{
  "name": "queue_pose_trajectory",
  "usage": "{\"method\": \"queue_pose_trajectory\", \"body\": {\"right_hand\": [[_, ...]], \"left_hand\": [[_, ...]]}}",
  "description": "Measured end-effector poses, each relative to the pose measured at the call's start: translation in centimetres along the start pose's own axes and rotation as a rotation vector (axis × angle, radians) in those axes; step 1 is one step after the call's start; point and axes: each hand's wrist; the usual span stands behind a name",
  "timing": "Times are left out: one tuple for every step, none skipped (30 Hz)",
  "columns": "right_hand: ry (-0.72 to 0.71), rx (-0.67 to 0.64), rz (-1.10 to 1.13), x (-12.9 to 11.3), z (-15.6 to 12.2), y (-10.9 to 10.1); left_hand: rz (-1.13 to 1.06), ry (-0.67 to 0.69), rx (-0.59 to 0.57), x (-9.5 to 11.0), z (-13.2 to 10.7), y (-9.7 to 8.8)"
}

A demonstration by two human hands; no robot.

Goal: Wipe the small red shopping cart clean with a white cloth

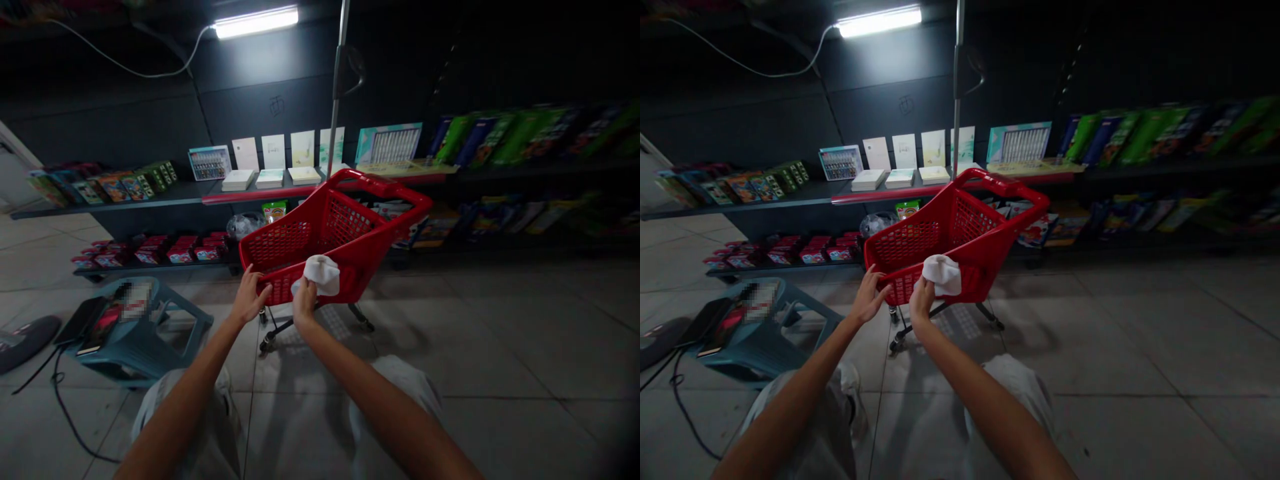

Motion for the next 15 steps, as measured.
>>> {"method": "queue_pose_trajectory", "body": {"right_hand": [[-0.007,-0.021,-0.027,0.4,-0.6,0.5],[-0.011,-0.044,-0.041,0.8,-1.3,1.0],[-0.015,-0.074,-0.046,1.2,-2.0,1.4],[-0.020,-0.116,-0.046,1.7,-2.7,1.8],[-0.021,-0.168,-0.042,2.2,-3.6,2.2],[-0.020,-0.227,-0.037,2.7,-4.5,2.5],[-0.017,-0.285,-0.033,3.1,-5.3,2.8],[-0.011,-0.336,-0.030,3.5,-6.1,3.1],[-0.006,-0.370,-0.026,3.7,-6.8,3.2],[-0.002,-0.389,-0.017,3.9,-7.3,3.3],[0.001,-0.399,-0.004,4.1,-7.7,3.4],[0.009,-0.409,0.013,4.2,-8.0,3.4],[0.027,-0.419,0.034,4.3,-8.1,3.4],[0.054,-0.431,0.062,4.3,-8.1,3.4],[0.094,-0.461,0.106,4.4,-8.0,3.4]], "left_hand": [[-0.004,-0.006,0.007,-0.1,0.0,0.0],[-0.008,-0.013,0.016,-0.3,0.0,-0.1],[-0.011,-0.022,0.024,-0.4,0.0,-0.1],[-0.014,-0.029,0.030,-0.6,0.0,-0.2],[-0.017,-0.034,0.032,-0.7,0.0,-0.3],[-0.021,-0.033,0.030,-0.8,0.0,-0.4],[-0.025,-0.025,0.024,-1.0,0.0,-0.5],[-0.028,-0.013,0.014,-1.1,0.0,-0.6],[-0.031,0.000,0.003,-1.2,-0.1,-0.7],[-0.031,0.011,-0.009,-1.3,-0.1,-0.8],[-0.029,0.019,-0.018,-1.4,-0.2,-0.9],[-0.023,0.023,-0.024,-1.5,-0.2,-0.9],[-0.015,0.024,-0.029,-1.5,-0.2,-0.9],[-0.004,0.025,-0.032,-1.6,-0.2,-1.0],[0.009,0.026,-0.032,-1.6,-0.2,-0.9]]}}
Point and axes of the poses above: each hand's wrist, its own z-axis towards the middle knuckle, its own y-axis out of the palm, x = y × z, and after that the axes turned 4 degrees about y, right-handed
